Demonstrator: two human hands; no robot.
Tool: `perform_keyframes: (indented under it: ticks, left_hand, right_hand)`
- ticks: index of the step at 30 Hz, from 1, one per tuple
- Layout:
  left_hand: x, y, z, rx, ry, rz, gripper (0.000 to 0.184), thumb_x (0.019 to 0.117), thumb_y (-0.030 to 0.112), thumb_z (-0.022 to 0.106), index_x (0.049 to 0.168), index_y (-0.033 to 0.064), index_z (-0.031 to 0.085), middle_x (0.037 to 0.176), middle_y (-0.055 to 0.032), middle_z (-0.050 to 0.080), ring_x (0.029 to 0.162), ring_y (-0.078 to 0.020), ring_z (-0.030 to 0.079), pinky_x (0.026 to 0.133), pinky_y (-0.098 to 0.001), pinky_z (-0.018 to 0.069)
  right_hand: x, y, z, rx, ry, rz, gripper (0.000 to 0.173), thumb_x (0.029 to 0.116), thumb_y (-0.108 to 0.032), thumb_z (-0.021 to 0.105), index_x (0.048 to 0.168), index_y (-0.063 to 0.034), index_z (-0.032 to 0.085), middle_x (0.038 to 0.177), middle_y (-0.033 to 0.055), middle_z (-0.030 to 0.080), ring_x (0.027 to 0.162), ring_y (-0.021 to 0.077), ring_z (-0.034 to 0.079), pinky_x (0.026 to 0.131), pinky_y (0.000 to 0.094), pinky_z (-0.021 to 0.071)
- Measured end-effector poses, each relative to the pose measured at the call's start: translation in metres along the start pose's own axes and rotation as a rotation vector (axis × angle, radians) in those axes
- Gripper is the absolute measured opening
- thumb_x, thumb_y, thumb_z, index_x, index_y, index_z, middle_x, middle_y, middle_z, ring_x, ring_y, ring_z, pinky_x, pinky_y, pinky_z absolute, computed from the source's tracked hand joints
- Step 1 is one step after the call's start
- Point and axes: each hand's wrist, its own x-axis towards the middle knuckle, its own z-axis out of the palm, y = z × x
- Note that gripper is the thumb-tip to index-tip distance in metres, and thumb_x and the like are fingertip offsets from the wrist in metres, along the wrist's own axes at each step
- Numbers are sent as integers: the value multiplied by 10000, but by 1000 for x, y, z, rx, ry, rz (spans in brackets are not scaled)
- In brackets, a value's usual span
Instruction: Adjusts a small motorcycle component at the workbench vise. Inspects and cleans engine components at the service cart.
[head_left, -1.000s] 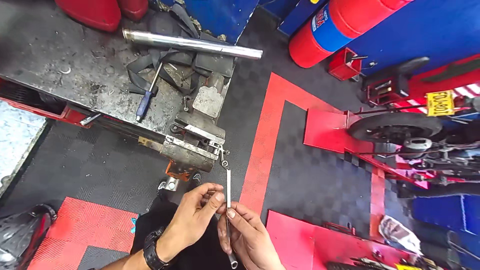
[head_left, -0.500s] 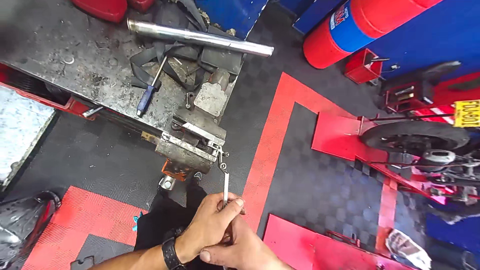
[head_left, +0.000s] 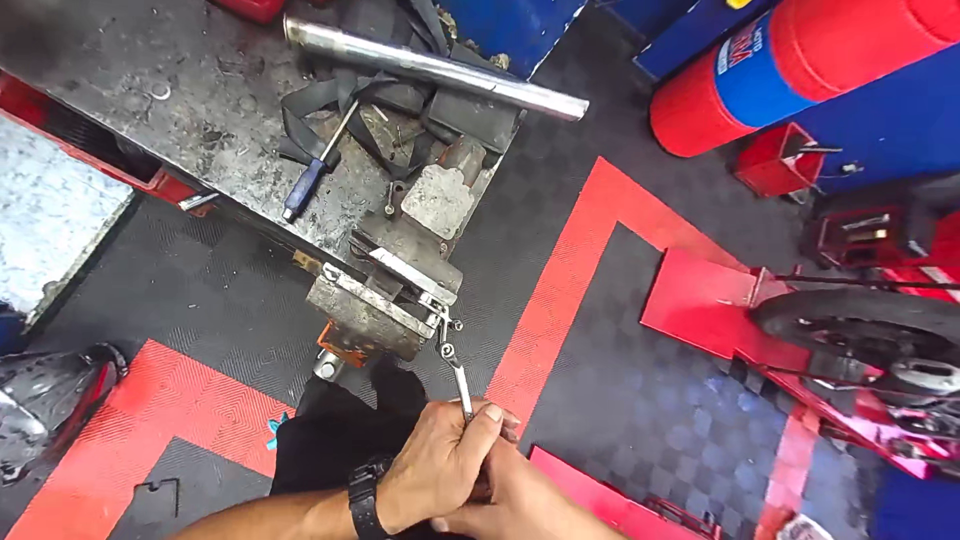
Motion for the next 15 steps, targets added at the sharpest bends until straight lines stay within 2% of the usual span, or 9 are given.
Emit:
perform_keyframes:
  ticks: [2,3,5,6,8,11,15]
  left_hand:
    - [12,-3,10,16,-5,32,473,1116,293,341,1251,-4,683,1119,-84,741,1031,-124,699,941,-349,577]
    - [19,-3,13,37,-16,44,529,1117,368,341,1375,-14,602,1216,-105,715,1104,-136,682,989,-365,561]
    - [29,-3,13,71,3,85,736,1082,551,341,1490,-48,468,1374,-151,632,1243,-148,619,1078,-368,509]
    - [31,-4,11,68,22,101,802,1061,602,355,1488,-68,460,1422,-173,598,1306,-174,584,1122,-386,477]
    - [27,-10,4,40,55,107,827,1042,623,398,1461,-85,478,1416,-179,601,1325,-209,575,1137,-408,472]
    - [15,-15,-10,-30,109,58,761,1023,564,520,1408,-92,523,1361,-161,644,1273,-204,617,1091,-388,517]
    - [2,-18,-22,-62,194,39,556,1014,404,627,1309,-67,597,1296,-132,678,1223,-183,650,1055,-362,549]
  right_hand:
    - [2,9,-37,-129,-57,-47,424,801,-306,872,1087,-75,662,812,-34,676,709,33,633,661,247,564]
    - [4,10,-59,-194,-70,-81,429,821,-397,850,1078,-106,668,790,-54,656,679,21,607,628,236,547]
    - [10,12,-95,-318,-57,-167,414,939,-530,687,1064,-141,621,740,-78,580,612,0,540,544,195,483]
    - [13,12,-105,-346,-68,-211,417,1008,-560,558,1051,-148,603,710,-86,535,587,-16,506,520,170,447]
    - [13,13,-107,-320,-78,-243,427,1092,-495,393,1010,-143,620,683,-77,490,568,-14,469,514,167,406]
    - [13,22,-96,-218,-57,-219,399,1113,-415,394,927,-141,615,649,-68,463,536,11,440,487,184,373]
    - [8,20,-98,-186,-64,-201,375,1102,-423,429,943,-145,624,630,-71,450,516,8,429,464,174,360]
